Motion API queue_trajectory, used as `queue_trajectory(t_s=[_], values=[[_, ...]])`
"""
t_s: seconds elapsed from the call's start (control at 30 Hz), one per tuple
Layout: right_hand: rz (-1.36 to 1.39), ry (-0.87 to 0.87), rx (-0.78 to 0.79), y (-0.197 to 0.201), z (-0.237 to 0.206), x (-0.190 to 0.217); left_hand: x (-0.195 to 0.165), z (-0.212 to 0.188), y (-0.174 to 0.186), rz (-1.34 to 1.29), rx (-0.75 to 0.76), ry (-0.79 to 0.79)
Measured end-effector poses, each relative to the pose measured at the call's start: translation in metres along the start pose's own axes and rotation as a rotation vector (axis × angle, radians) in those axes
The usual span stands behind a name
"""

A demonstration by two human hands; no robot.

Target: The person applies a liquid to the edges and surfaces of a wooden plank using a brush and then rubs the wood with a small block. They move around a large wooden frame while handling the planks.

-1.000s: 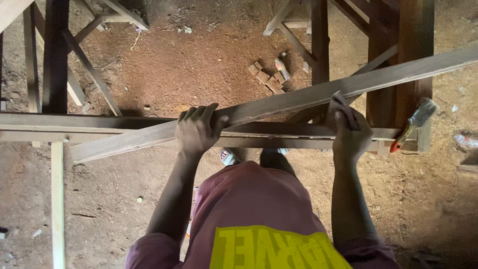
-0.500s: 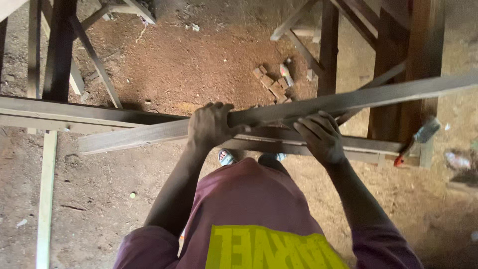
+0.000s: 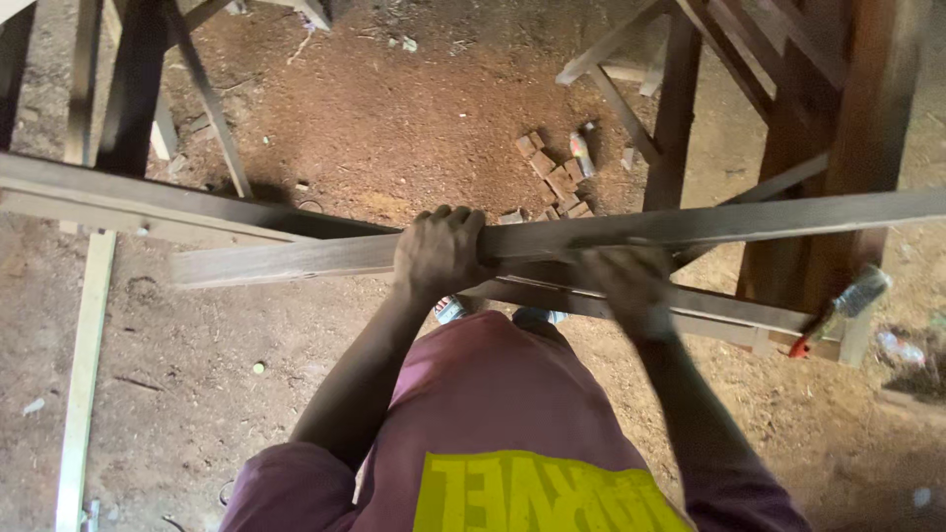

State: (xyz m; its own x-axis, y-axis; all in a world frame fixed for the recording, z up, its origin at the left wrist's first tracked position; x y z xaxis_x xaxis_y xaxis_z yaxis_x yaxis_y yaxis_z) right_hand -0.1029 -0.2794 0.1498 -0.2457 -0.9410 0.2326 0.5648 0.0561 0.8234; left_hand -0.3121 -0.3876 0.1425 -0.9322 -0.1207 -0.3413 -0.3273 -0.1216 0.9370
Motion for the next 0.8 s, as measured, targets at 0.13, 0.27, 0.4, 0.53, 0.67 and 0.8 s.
queue_trajectory(t_s=[0.13, 0.27, 0.4, 0.53, 0.67, 0.8], values=[[-0.01, 0.0, 0.038, 0.007, -0.002, 0.016, -0.003, -0.001, 0.001, -0.052, 0.039, 0.033], [-0.158, -0.148, -0.012, 0.06, -0.007, -0.047, -0.01, 0.0, 0.006, -0.03, 0.014, 0.015], [-0.115, -0.148, -0.032, 0.056, -0.014, -0.076, -0.014, 0.002, 0.012, 0.025, -0.069, -0.017], [-0.048, -0.057, -0.027, 0.0, -0.02, -0.023, -0.015, 0.002, 0.007, 0.004, -0.061, -0.02], [-0.023, -0.041, -0.025, 0.006, -0.019, -0.015, -0.019, 0.003, 0.012, 0.045, -0.125, -0.061], [-0.155, -0.163, -0.07, 0.071, -0.018, -0.092, -0.008, 0.002, -0.016, -0.007, 0.124, 0.063]])
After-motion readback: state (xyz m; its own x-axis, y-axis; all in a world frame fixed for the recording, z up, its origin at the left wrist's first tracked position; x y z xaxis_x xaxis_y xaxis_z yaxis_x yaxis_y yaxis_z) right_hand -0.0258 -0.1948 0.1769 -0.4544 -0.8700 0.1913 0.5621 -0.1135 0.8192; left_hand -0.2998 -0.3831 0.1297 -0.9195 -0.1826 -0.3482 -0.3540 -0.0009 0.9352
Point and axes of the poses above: each hand's wrist, its own z-axis towards the middle knuckle, its own y-axis out of the back of the hand, x = y × z, the point moved 10 cm from there along z, towards the middle knuckle, and after that the axes turned 14 degrees about -y, right-handed, at the moved point
